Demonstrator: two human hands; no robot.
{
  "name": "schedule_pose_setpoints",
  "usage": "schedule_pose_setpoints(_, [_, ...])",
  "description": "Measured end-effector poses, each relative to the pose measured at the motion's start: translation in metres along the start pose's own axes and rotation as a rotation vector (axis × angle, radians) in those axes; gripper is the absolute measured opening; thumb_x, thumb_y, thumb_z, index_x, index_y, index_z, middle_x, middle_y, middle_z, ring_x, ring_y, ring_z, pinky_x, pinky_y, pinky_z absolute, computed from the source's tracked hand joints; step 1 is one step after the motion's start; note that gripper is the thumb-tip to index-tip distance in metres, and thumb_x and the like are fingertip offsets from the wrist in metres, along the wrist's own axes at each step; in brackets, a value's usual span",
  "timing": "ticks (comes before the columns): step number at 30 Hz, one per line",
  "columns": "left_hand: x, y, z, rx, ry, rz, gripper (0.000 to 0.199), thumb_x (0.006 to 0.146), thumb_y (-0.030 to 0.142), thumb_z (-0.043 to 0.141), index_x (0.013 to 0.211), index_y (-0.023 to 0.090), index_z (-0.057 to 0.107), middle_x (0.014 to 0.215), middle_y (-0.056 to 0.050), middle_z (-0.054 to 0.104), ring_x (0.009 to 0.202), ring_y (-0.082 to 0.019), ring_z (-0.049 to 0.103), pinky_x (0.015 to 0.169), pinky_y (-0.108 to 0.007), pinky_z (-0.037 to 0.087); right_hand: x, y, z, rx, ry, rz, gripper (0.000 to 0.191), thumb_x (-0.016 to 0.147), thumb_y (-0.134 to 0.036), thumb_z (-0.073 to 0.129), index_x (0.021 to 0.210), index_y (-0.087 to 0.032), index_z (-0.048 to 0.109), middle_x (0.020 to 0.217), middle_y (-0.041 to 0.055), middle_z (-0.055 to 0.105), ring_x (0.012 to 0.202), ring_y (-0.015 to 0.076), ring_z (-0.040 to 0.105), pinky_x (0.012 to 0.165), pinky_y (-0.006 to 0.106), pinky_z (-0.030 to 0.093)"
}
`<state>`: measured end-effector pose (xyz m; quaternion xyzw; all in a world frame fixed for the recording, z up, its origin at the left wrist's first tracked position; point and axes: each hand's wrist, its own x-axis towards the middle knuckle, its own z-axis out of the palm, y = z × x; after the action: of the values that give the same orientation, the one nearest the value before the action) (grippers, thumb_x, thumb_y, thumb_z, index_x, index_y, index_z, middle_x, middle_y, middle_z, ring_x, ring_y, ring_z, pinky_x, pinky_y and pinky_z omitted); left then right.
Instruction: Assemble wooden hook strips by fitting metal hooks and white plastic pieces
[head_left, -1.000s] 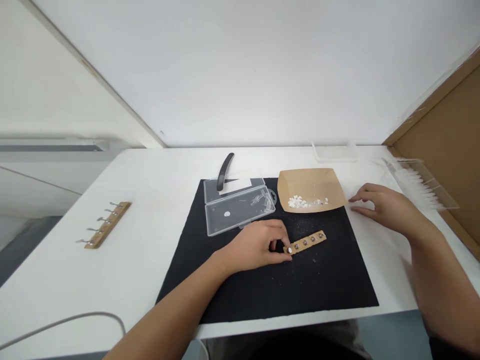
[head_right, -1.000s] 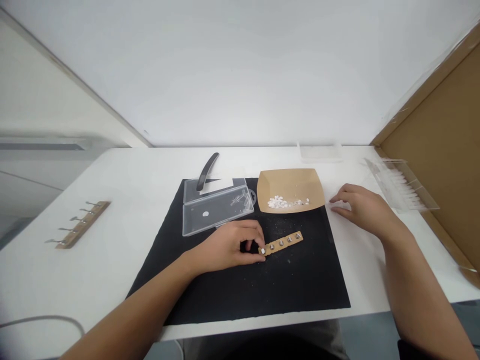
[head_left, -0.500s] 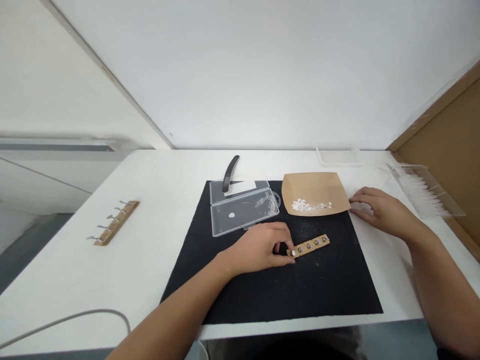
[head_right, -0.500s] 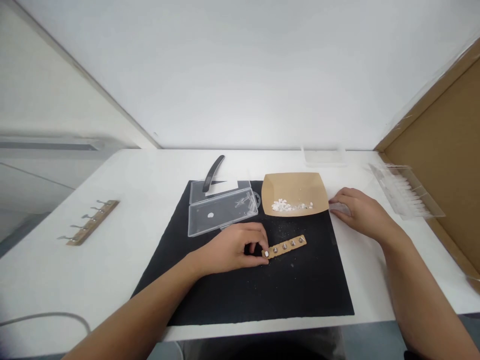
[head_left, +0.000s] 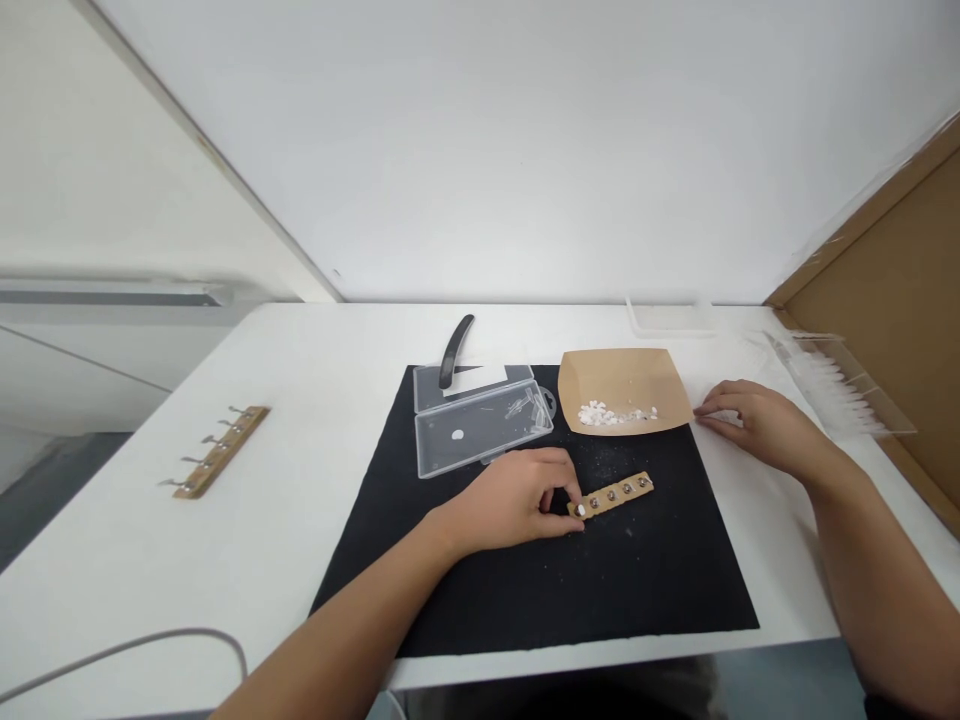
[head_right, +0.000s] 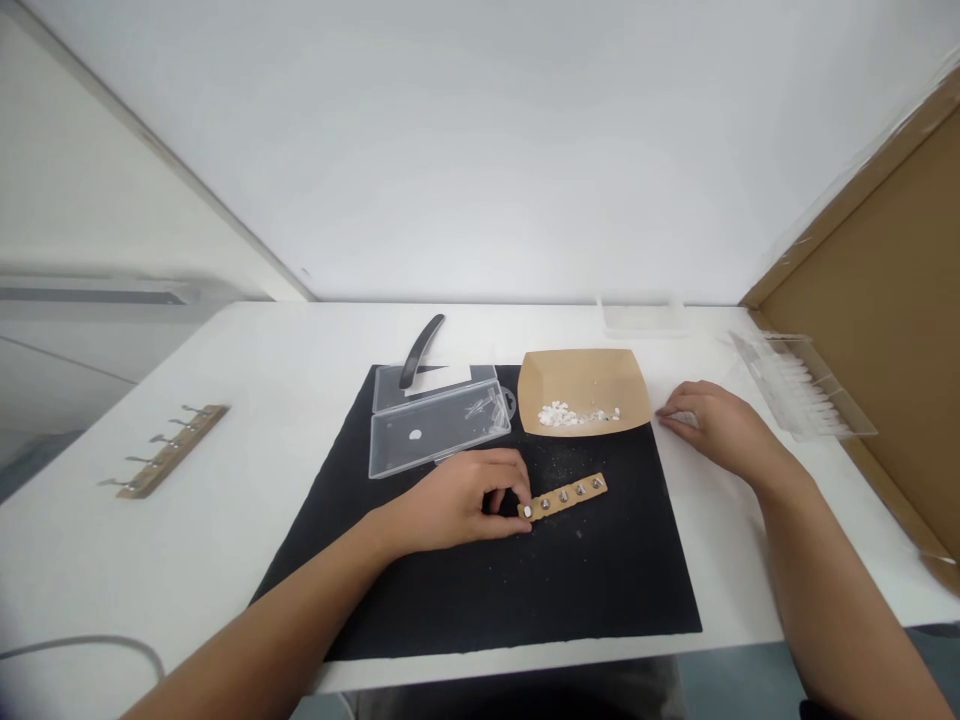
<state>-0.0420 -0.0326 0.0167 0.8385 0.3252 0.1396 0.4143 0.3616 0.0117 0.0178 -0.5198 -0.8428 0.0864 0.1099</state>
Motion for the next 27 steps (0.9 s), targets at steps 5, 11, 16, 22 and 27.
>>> schedule_pose_setpoints(5, [0.000, 0.000, 0.000, 0.030, -0.003, -0.014, 0.015, 0.088, 0.030, 0.082, 0.098, 0.020, 0.076, 0.099, 0.000, 0.068, 0.064, -0.008, 0.059, 0.063, -0.021, 0.046, 0.001, 0.002, 0.002, -0.034, 0.013, 0.049, 0.031, 0.101, -0.053, 0.058, 0.100, -0.031, 0.080, 0.110, 0.0047, 0.078, 0.107, 0.0294, 0.070, 0.087, 0.047, 0.058])
schedule_pose_setpoints(11, [0.000, 0.001, 0.001, 0.043, 0.001, -0.016, 0.016, 0.087, 0.027, 0.083, 0.099, 0.020, 0.075, 0.100, 0.001, 0.068, 0.063, -0.007, 0.059, 0.064, -0.022, 0.046, 0.000, 0.014, 0.003, -0.057, 0.014, 0.069, 0.032, 0.101, -0.051, 0.056, 0.099, -0.030, 0.080, 0.111, 0.0057, 0.077, 0.104, 0.0288, 0.070, 0.088, 0.046, 0.056])
schedule_pose_setpoints(16, [0.001, 0.001, 0.001, 0.048, 0.000, -0.009, 0.015, 0.088, 0.027, 0.082, 0.098, 0.020, 0.075, 0.099, 0.000, 0.067, 0.064, -0.008, 0.059, 0.063, -0.022, 0.045, 0.002, 0.014, 0.004, -0.078, 0.011, 0.052, 0.032, 0.102, -0.048, 0.054, 0.098, -0.031, 0.080, 0.107, 0.0055, 0.078, 0.101, 0.0282, 0.070, 0.086, 0.045, 0.056])
schedule_pose_setpoints(22, [0.000, 0.001, 0.000, 0.051, 0.003, -0.008, 0.016, 0.088, 0.028, 0.083, 0.098, 0.020, 0.075, 0.098, 0.000, 0.068, 0.063, -0.008, 0.059, 0.063, -0.022, 0.045, 0.006, 0.008, 0.004, -0.151, 0.046, -0.011, 0.030, 0.103, -0.042, 0.053, 0.098, -0.029, 0.079, 0.103, 0.0060, 0.079, 0.099, 0.0286, 0.069, 0.083, 0.045, 0.054])
schedule_pose_setpoints(27, [0.000, 0.002, 0.000, 0.054, 0.000, -0.018, 0.015, 0.088, 0.027, 0.083, 0.098, 0.020, 0.075, 0.099, 0.001, 0.068, 0.063, -0.007, 0.059, 0.063, -0.022, 0.046, 0.009, 0.003, 0.005, -0.207, 0.034, -0.038, 0.030, 0.104, -0.037, 0.049, 0.098, -0.025, 0.076, 0.100, 0.0071, 0.077, 0.095, 0.0293, 0.067, 0.080, 0.045, 0.051])
